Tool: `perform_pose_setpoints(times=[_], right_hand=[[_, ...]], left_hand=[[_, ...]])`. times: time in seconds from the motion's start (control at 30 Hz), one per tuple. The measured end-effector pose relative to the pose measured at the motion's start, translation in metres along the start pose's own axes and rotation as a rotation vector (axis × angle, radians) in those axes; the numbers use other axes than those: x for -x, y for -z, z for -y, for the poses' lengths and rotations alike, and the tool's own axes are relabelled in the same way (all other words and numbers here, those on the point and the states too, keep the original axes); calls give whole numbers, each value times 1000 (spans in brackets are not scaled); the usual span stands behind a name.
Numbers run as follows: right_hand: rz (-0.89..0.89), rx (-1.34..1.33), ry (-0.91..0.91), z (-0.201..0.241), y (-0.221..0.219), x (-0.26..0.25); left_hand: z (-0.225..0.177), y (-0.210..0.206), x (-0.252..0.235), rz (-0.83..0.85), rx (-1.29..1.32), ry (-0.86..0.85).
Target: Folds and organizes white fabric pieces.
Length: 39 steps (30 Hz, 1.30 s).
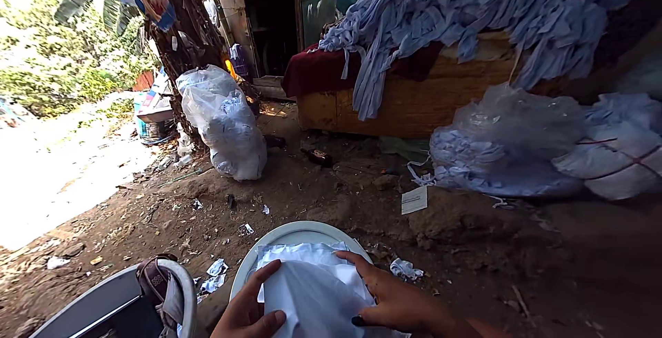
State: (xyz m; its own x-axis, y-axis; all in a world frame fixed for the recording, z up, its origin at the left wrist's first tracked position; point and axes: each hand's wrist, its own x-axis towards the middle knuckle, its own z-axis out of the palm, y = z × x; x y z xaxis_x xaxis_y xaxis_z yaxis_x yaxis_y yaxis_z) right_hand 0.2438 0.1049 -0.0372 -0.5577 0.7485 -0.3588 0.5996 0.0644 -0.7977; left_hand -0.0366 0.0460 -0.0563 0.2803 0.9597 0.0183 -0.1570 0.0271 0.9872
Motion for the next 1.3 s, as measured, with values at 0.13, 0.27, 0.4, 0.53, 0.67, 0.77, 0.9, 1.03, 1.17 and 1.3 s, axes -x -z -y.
perform_pose_setpoints(times=[0.13,0.27,0.4,0.53,0.67,0.77,0.9,1.03,1.17,1.3], right_hand=[[36,-520,85,-4,0,-1],[17,-740,138,-3,-9,-11],[-326,-775,67,1,-31,-33],[-541,-518,41,-6,-46,-52],[-636,-279,24,-6,-47,-57],[-616,-247,-10,-8,-47,-57],[-603,-113,-6,-9,-46,-54],[-799,-455,125,-16,-64,-39],[-704,-771,-180,32,-35,-14],[-653,-444,-83,-20,-41,-55]], left_hand=[[-25,18,7,28,88,-235],[-59,40,17,-47,35,-350],[-86,51,25,-147,-70,-395],[-102,43,28,-91,-249,-294],[-102,16,18,48,-219,-198],[-94,-2,2,188,-162,-178],[-81,-18,-13,302,-89,-199],[-58,-8,-15,288,11,-193],[-21,16,-11,177,-54,28],[4,31,-14,115,-219,228]])
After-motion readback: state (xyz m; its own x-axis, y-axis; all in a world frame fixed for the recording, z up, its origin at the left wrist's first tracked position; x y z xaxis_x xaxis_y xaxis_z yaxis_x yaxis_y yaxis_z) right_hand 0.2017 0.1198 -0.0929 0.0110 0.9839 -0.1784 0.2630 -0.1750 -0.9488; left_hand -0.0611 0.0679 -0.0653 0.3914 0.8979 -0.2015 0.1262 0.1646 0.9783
